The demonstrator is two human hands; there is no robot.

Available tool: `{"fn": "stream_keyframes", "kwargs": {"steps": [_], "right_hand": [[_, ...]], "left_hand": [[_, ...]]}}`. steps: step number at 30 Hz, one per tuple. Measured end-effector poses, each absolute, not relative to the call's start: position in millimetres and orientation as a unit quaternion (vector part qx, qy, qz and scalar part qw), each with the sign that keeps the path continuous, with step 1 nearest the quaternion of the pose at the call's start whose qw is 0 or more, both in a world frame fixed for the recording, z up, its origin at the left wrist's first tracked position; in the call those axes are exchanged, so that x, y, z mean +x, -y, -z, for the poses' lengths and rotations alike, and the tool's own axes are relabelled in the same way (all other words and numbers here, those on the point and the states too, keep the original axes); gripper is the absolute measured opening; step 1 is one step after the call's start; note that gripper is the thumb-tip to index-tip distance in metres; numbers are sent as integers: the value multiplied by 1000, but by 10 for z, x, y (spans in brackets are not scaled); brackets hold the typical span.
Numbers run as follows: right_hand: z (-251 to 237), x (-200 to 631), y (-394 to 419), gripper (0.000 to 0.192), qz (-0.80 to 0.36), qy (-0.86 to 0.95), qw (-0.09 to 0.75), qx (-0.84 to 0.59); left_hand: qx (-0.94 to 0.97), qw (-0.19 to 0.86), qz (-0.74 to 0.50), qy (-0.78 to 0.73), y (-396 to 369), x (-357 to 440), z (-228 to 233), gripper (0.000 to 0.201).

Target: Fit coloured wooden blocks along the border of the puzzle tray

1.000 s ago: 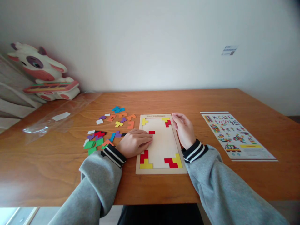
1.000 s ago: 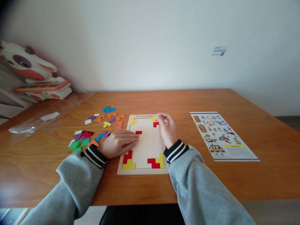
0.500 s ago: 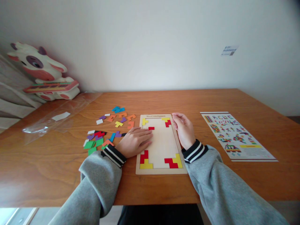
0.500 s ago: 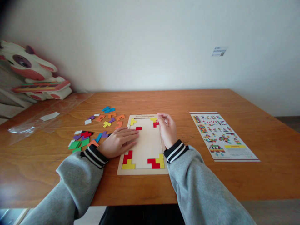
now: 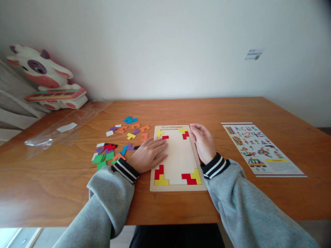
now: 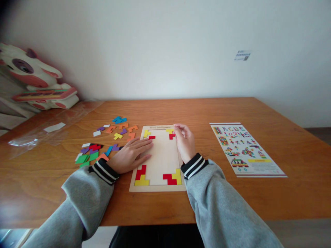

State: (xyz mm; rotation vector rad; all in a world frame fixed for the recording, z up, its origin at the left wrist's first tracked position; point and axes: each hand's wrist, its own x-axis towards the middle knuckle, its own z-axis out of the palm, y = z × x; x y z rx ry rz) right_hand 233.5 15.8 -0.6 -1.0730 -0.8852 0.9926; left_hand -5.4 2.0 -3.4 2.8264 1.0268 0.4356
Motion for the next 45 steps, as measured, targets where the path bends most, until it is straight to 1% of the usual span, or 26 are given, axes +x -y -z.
{"fn": "stream_keyframes", "kwargs": {"steps": [7,21,28,37,45], "right_hand": [[1,2327,-159,34,-448,379,659,-471],[-14,2316,-155,33,-455,359,664,-473],[-10,2314,-159,35,-458,354,669,-467],[-7,2333,-156,35,-454,368,663,-467],[2,2334,-158,35,-450,386,651,-474]], "left_hand": [[920,55,-138,-363,-12,-55,45,49],[907,42,-159,-388,-10,-52,21,45],[903,52,-172,-390,-24,-60,56,44],[897,70,-185,-394,-25,-60,65,43],[894,66,-190,-400,-19,-55,52,42]]}}
